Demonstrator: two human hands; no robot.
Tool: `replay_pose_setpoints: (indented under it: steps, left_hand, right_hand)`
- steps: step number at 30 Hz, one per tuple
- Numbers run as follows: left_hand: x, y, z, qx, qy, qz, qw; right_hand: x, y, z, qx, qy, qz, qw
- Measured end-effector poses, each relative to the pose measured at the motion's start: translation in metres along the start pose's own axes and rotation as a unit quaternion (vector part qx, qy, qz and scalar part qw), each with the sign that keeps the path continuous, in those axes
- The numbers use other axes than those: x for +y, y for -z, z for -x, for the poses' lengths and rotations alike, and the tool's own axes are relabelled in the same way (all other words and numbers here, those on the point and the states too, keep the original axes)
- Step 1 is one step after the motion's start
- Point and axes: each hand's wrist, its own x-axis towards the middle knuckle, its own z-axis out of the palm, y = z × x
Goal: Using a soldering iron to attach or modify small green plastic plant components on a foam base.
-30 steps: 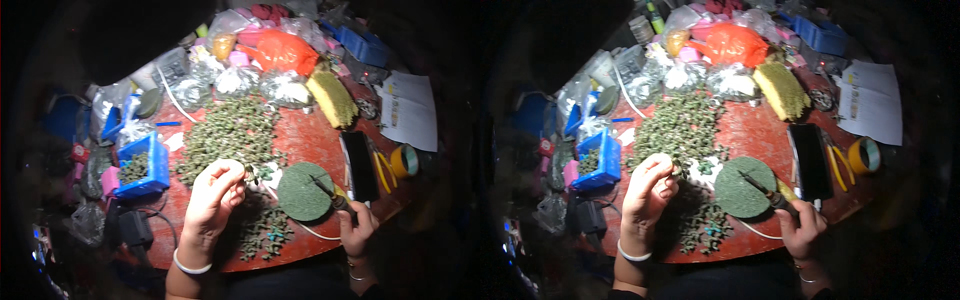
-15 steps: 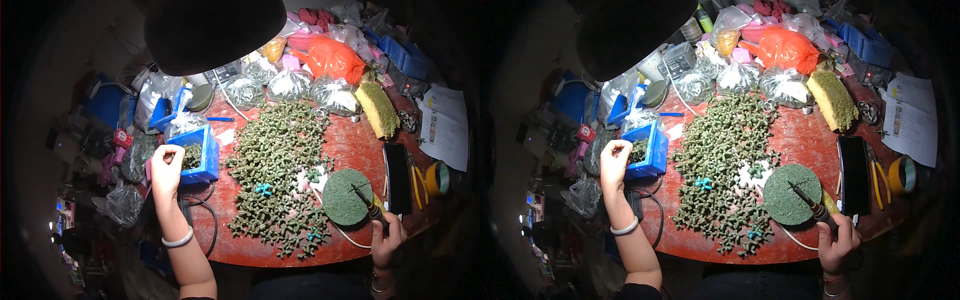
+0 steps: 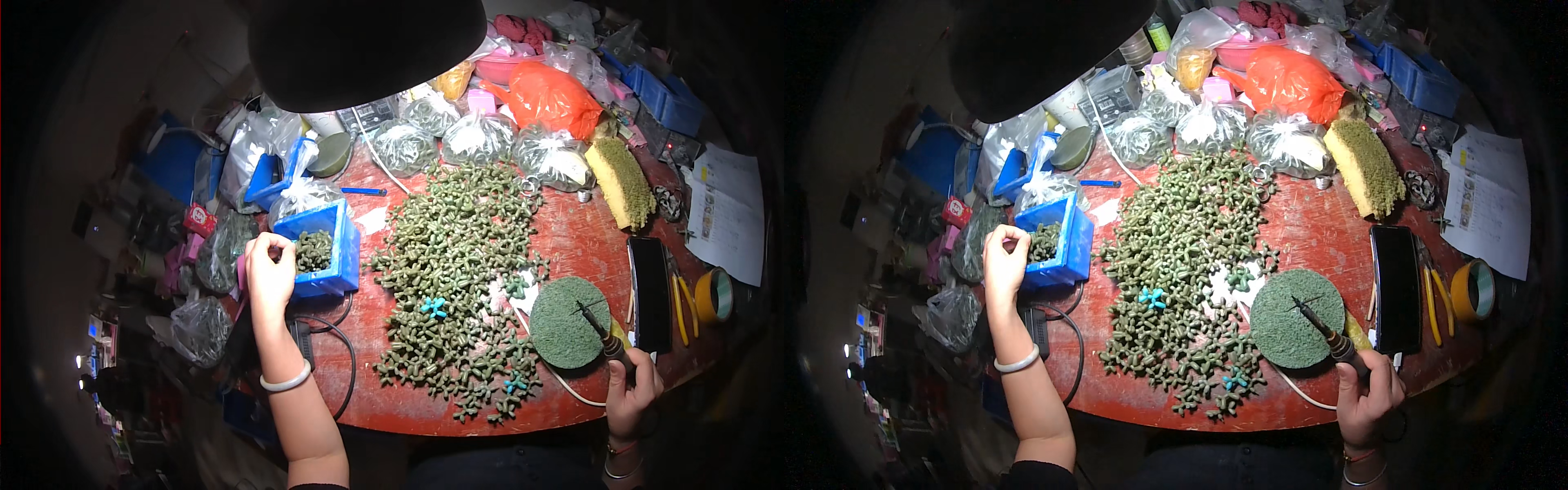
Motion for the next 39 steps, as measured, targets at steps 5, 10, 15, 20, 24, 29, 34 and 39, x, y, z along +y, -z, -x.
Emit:
replay_pose_setpoints:
  steps: [5, 10, 15, 20, 24, 29, 34, 39]
  left_hand:
    - [-0.006, 0.003, -0.002, -0.014, 0.025, -0.001, 1.0]
    - [-0.001, 0.011, -0.002, 0.058, -0.002, 0.012, 0.998]
    - [0.112, 0.021, 0.021, -0.033, 0.009, 0.247, 0.968]
    - [0.172, -0.023, 0.066, -0.23, -0.1, 0.205, 0.946]
    - [0.177, -0.056, 0.09, -0.164, -0.208, 0.108, 0.958]
    - [0.176, -0.062, 0.093, -0.207, -0.192, 0.154, 0.947]
    - [0.182, -0.055, 0.093, -0.172, -0.25, 0.154, 0.94]
    - [0.19, -0.059, 0.092, -0.153, -0.339, 0.141, 0.917]
  right_hand:
    - [0.002, -0.001, 0.001, -0.002, -0.007, -0.004, 1.0]
    - [0.001, 0.0, -0.001, 0.005, 0.006, 0.002, 1.0]
    - [-0.006, 0.002, -0.002, -0.01, -0.009, 0.022, 1.0]
    - [-0.003, -0.002, -0.002, 0.009, 0.003, 0.019, 1.0]
    - [-0.005, -0.001, -0.006, 0.015, 0.03, 0.032, 0.999]
    - [-0.004, 0.003, -0.006, -0.003, 0.012, 0.024, 1.0]
    - [-0.004, 0.002, -0.007, -0.006, 0.02, 0.024, 0.999]
    - [-0.006, 0.008, -0.009, -0.031, 0.012, 0.044, 0.998]
